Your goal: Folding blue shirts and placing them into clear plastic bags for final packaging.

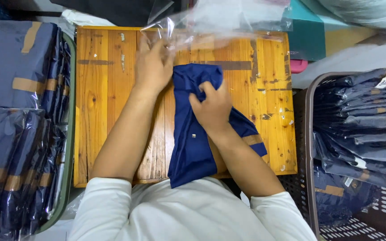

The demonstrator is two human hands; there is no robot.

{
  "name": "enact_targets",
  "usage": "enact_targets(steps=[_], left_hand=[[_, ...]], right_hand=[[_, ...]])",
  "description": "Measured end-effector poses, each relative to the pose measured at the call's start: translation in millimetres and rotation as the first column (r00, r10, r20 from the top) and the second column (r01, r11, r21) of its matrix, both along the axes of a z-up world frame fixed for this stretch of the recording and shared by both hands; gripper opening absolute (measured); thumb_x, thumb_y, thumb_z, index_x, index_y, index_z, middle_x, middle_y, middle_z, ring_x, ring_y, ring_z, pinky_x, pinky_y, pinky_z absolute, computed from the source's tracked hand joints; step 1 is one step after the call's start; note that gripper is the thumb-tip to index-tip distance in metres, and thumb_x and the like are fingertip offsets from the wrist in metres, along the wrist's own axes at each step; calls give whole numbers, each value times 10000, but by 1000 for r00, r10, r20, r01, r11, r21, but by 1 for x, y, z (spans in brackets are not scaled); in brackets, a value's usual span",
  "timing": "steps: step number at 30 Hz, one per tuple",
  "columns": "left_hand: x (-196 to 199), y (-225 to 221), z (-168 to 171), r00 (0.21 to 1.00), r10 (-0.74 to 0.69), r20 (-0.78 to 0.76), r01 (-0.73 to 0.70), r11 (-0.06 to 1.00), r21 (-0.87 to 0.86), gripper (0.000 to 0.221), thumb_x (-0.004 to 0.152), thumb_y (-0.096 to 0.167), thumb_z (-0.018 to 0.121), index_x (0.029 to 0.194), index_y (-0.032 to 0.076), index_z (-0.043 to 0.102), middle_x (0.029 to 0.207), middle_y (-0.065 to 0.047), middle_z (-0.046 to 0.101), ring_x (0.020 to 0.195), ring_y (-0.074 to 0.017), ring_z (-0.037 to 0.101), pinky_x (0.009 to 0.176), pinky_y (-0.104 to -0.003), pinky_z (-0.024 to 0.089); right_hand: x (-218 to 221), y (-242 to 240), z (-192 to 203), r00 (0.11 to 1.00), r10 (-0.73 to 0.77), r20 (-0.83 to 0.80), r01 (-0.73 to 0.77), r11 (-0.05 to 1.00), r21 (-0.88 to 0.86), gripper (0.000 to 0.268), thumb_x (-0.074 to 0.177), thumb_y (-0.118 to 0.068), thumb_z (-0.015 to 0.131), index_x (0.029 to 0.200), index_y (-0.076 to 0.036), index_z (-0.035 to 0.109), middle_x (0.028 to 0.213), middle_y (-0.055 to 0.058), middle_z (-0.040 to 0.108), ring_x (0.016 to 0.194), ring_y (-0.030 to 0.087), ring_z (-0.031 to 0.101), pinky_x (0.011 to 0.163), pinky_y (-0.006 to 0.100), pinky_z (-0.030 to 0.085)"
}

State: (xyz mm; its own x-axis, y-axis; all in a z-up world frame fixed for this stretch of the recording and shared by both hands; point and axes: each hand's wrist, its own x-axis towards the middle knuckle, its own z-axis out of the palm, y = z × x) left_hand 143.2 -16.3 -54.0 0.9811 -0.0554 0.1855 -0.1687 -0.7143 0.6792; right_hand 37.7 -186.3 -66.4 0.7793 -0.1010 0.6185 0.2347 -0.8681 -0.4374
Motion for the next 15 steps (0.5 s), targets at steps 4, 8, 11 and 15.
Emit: enact_targets(steps=[4,8,11,15], left_hand=[[-16,2,20,985,64,-160,-25,971,238,291,1011,368,672,1285,316,754,1651,-179,-10,1474,-569,206,1031,-803,333],[-29,6,37,990,-43,-135,92,921,380,186,934,311,734,1094,255,813,1652,-186,126,1500,-471,160,1011,-795,292],[-21,15,-6,985,-167,-50,174,904,391,112,860,287,786,959,235,776,1450,-98,484,1410,-324,363,981,-698,306],[-31,17,-9,960,-279,-29,271,894,356,264,732,329,886,927,265,719,1295,36,701,1263,-217,610,948,-556,357]], right_hand=[[-6,-14,9,999,-43,-18,44,997,68,186,741,-161,798,831,-137,637,902,129,541,722,333,584,597,428,465],[-8,-22,16,995,-99,-3,100,993,61,172,772,-164,791,866,-96,664,970,152,565,844,335,624,648,418,508],[-8,-26,20,989,-132,71,128,990,55,195,721,-135,799,841,-138,645,951,98,562,793,280,642,641,363,531],[-8,-25,25,976,-166,144,157,985,73,247,649,-81,795,814,-173,634,891,39,554,717,224,655,619,293,538]])
